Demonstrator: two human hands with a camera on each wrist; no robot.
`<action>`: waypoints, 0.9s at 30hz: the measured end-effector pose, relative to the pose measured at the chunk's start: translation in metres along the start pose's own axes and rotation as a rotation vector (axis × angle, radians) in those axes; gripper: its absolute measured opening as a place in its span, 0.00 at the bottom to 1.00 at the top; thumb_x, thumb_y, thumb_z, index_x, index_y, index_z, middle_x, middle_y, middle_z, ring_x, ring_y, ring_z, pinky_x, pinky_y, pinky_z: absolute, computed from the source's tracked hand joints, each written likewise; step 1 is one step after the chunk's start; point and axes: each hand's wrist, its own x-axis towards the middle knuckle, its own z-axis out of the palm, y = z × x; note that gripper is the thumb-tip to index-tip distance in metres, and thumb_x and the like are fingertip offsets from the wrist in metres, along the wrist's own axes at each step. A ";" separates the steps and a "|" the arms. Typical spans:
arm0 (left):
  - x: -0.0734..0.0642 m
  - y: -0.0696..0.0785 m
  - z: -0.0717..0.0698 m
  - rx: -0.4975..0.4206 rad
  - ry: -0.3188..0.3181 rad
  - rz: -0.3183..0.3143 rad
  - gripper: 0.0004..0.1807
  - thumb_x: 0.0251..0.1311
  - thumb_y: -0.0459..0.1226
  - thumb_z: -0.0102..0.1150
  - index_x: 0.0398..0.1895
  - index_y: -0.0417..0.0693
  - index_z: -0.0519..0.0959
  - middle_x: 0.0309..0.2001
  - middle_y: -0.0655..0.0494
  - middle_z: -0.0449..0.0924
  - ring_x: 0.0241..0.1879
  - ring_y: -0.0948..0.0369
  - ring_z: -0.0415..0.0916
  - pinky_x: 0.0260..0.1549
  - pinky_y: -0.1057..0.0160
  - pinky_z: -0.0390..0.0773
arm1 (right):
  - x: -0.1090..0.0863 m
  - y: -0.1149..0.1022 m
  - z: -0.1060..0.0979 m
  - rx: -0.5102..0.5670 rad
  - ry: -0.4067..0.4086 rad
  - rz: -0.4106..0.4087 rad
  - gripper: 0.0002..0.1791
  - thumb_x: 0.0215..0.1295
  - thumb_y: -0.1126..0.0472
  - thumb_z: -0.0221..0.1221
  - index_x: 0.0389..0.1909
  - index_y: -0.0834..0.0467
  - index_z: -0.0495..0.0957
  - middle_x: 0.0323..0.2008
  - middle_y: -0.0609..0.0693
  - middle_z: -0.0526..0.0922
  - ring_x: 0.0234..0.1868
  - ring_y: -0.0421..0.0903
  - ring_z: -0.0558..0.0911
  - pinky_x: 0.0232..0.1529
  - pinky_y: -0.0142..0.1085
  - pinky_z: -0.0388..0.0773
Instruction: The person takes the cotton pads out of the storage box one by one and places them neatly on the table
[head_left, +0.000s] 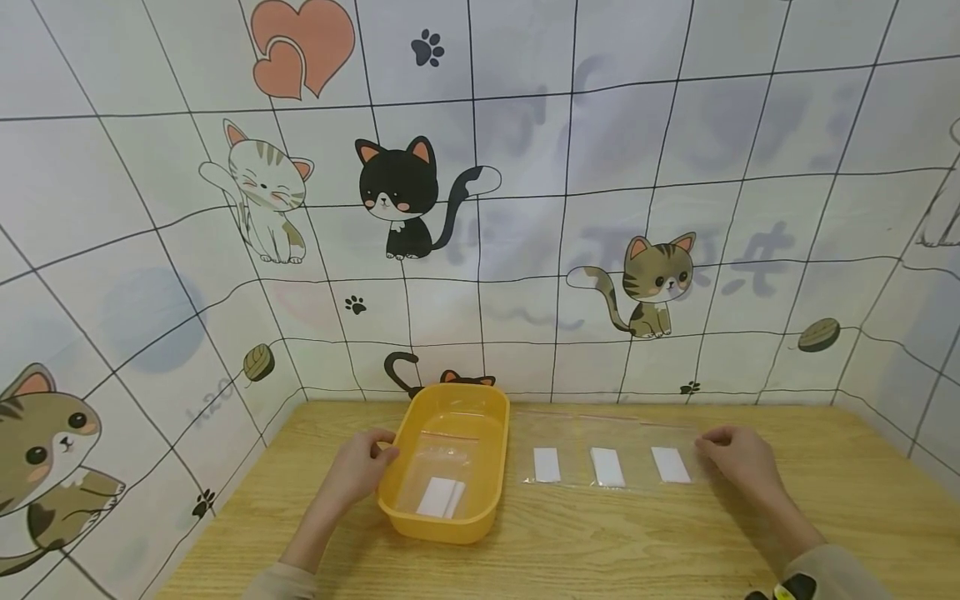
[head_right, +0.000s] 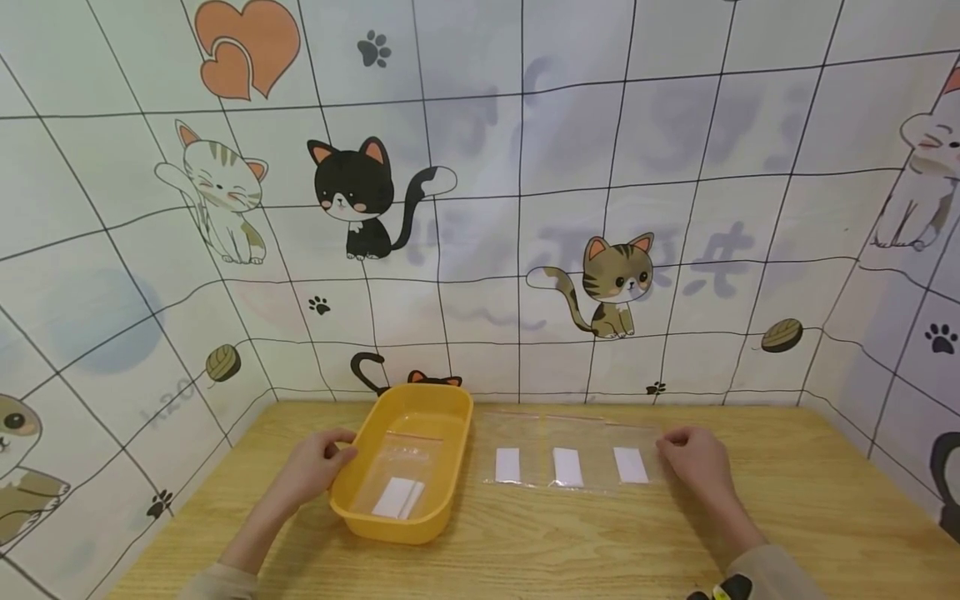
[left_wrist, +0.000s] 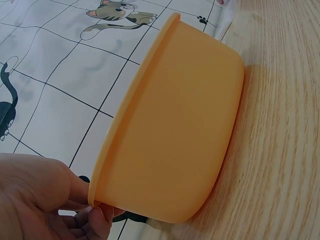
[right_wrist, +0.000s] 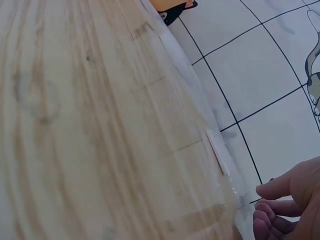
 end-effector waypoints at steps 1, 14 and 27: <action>0.000 0.000 0.000 -0.001 0.000 -0.002 0.13 0.68 0.29 0.58 0.52 0.30 0.80 0.25 0.52 0.73 0.22 0.60 0.68 0.21 0.64 0.71 | 0.000 0.000 0.000 0.002 -0.001 0.003 0.19 0.70 0.60 0.58 0.45 0.77 0.79 0.40 0.68 0.83 0.41 0.60 0.80 0.35 0.44 0.76; 0.002 -0.003 0.000 -0.001 0.007 0.017 0.13 0.68 0.30 0.58 0.51 0.30 0.81 0.25 0.53 0.74 0.22 0.60 0.68 0.21 0.63 0.70 | -0.002 -0.030 0.008 0.008 0.070 -0.090 0.18 0.70 0.60 0.59 0.45 0.74 0.81 0.38 0.64 0.85 0.39 0.57 0.82 0.35 0.41 0.75; 0.002 -0.001 0.000 0.003 0.001 0.015 0.13 0.68 0.30 0.59 0.52 0.31 0.81 0.25 0.53 0.73 0.23 0.60 0.68 0.21 0.64 0.70 | -0.005 -0.087 0.012 0.145 -0.019 -0.132 0.19 0.73 0.57 0.58 0.51 0.71 0.79 0.39 0.60 0.85 0.34 0.48 0.83 0.31 0.35 0.78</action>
